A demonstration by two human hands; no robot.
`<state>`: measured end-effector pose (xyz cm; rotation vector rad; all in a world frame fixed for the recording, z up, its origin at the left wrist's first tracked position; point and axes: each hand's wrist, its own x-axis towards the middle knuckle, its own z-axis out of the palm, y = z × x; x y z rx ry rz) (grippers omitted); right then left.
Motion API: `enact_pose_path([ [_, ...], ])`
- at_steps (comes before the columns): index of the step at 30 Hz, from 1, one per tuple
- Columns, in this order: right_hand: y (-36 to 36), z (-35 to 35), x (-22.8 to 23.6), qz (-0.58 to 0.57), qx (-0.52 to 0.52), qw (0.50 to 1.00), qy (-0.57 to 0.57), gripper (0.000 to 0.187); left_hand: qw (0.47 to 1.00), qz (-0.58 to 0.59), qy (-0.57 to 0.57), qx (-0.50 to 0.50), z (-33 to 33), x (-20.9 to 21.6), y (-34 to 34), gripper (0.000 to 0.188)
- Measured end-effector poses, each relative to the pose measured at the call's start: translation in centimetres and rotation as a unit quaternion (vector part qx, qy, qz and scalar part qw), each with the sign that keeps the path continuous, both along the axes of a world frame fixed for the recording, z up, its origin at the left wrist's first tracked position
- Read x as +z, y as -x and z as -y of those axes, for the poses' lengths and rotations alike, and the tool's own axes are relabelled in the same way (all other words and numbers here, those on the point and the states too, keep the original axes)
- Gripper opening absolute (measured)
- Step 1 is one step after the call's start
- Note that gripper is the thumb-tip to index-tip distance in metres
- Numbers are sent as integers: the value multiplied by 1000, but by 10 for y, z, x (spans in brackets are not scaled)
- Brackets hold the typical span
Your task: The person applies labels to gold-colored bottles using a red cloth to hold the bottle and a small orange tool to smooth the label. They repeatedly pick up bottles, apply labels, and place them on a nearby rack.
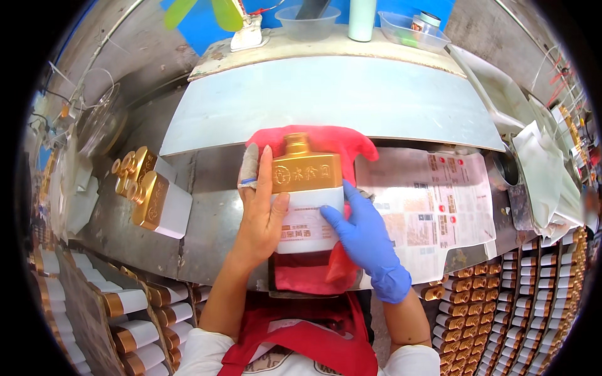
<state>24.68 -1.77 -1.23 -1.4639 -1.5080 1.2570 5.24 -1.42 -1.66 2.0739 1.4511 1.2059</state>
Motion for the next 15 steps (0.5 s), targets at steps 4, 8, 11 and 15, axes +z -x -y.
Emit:
enact_pose_path([
  [4, -5, -1, 1, -28, 15, 999, 3, 61, 983, 170, 54, -45, 6, -2, 16, 55],
  [8, 1, 4, 10, 2, 11, 1000, 4, 69, 965, 246, 79, -53, 17, -14, 31, 49],
  [11, 5, 6, 5, 0, 8, 1000, 6, 72, 932, 328, 135, -74, 30, -18, 26, 54],
  [15, 4, 4, -1, -56, 3, 998, 37, 70, 919, 335, 176, -113, 35, -15, 8, 80],
])
